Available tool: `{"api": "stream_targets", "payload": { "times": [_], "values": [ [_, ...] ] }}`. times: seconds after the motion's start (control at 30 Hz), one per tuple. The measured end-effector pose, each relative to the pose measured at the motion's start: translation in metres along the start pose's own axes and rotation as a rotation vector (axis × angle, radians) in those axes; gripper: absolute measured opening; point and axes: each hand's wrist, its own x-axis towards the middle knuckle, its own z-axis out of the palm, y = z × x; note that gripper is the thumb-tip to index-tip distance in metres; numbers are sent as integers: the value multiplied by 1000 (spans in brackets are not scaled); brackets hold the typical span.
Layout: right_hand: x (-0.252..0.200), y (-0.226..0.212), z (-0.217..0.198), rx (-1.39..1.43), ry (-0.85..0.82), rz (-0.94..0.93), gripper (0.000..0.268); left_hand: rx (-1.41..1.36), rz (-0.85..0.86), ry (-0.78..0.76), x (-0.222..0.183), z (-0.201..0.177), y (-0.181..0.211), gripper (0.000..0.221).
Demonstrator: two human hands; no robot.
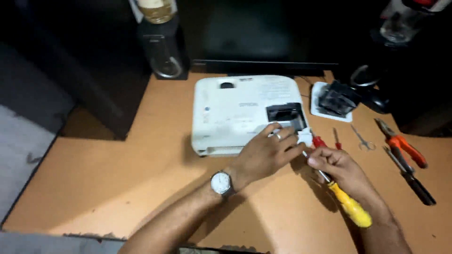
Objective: Disassembling and performing maintenance on an Epson projector using a screwdriver.
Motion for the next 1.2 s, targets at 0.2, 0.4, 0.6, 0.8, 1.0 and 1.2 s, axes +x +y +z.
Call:
{"api": "stream_targets", "payload": {
  "times": [0.2,0.4,0.6,0.8,1.0,1.2],
  "values": [
    [-5,-30,-8,281,-620,100,67,31,89,99,-17,-59,-23,14],
    [-1,-42,5,73,-301,-2,52,130,-63,61,-49,-66,-60,37],
    [22,-58,52,-86,142,-76,42,16,-1073,66,-71,-98,-140,21],
    [46,-47,67,-236,191,-95,41,-355,-1682,-135,-63,-125,-182,30],
    [49,-49,69,-181,173,-101,40,-473,-1769,-100,-57,-119,-173,28],
    [47,-56,73,-203,180,-39,40,-381,-1821,-281,-34,-139,-164,21]
  ]
}}
